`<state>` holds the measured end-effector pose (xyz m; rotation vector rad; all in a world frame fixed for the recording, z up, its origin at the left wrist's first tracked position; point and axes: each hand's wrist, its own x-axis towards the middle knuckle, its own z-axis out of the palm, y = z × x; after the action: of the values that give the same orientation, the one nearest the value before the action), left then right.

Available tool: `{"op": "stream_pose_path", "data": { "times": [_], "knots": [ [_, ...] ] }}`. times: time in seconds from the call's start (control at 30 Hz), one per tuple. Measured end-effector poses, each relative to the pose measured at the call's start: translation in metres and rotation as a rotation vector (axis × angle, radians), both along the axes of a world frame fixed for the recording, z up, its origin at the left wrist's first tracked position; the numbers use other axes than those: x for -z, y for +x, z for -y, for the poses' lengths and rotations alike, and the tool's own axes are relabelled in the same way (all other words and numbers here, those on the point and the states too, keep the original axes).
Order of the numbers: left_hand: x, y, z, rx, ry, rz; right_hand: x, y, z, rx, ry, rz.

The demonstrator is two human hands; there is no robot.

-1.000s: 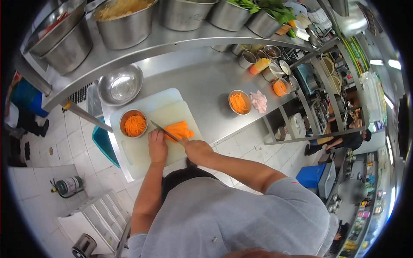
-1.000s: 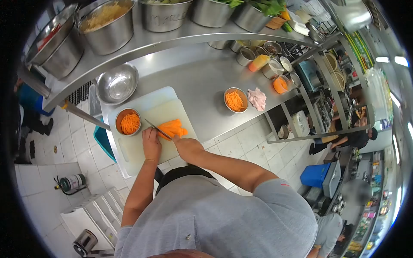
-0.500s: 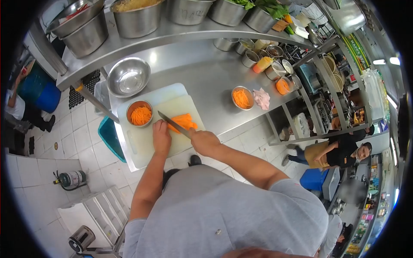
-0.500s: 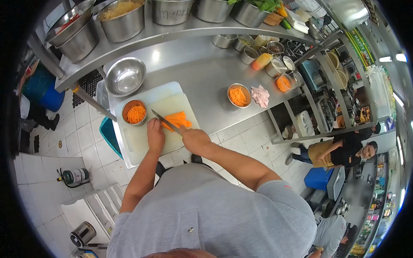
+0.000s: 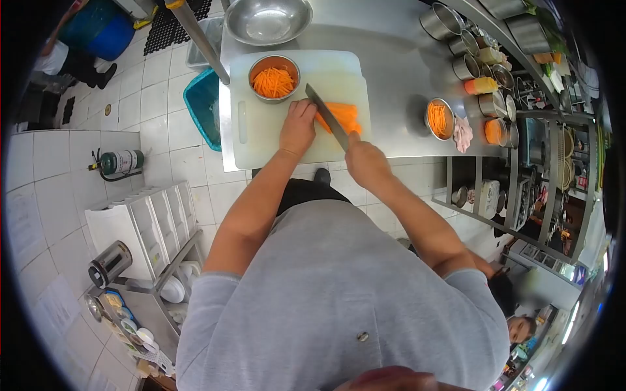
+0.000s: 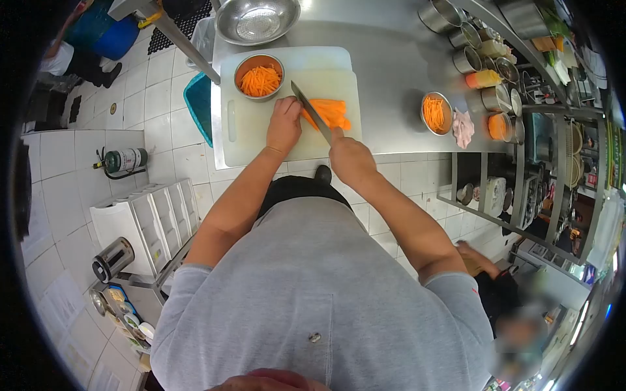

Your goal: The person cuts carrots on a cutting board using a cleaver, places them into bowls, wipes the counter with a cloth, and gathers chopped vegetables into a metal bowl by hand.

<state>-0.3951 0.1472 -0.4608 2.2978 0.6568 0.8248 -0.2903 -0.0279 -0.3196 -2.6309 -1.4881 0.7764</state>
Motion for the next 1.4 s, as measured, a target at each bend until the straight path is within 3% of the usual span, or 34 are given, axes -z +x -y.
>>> {"op": "stream_pose_path", "data": {
  "times": [0.1, 0.23, 0.53, 0.8, 0.97, 1.17, 1.37, 1.4],
  "knots": [
    [0.002, -0.009, 0.008, 0.0, 0.017, 0.015, 0.05, 0.005, -0.008, -0.006, 0.027, 0.009],
    [0.003, -0.005, 0.003, -0.002, 0.057, 0.072, 0.051, 0.005, -0.003, 0.016, 0.105, -0.053],
    [-0.013, -0.004, 0.01, -0.021, 0.014, 0.042, -0.064, -0.004, 0.012, 0.036, 0.014, -0.152],
    [-0.013, -0.004, 0.008, -0.032, 0.011, 0.034, -0.036, -0.003, 0.005, 0.019, -0.066, -0.114],
    [-0.003, -0.003, 0.006, -0.044, 0.071, 0.058, 0.023, 0.002, -0.017, -0.033, -0.017, -0.033],
    [-0.009, -0.009, 0.006, -0.001, 0.073, 0.028, 0.025, 0.004, -0.012, -0.025, 0.082, -0.06],
    [-0.041, -0.028, 0.001, 0.236, 0.19, 0.039, 0.025, 0.015, 0.0, 0.006, 0.139, -0.116],
    [-0.045, -0.027, -0.004, 0.301, 0.2, -0.101, 0.027, 0.016, 0.002, 0.012, 0.157, -0.121]
  ]
}}
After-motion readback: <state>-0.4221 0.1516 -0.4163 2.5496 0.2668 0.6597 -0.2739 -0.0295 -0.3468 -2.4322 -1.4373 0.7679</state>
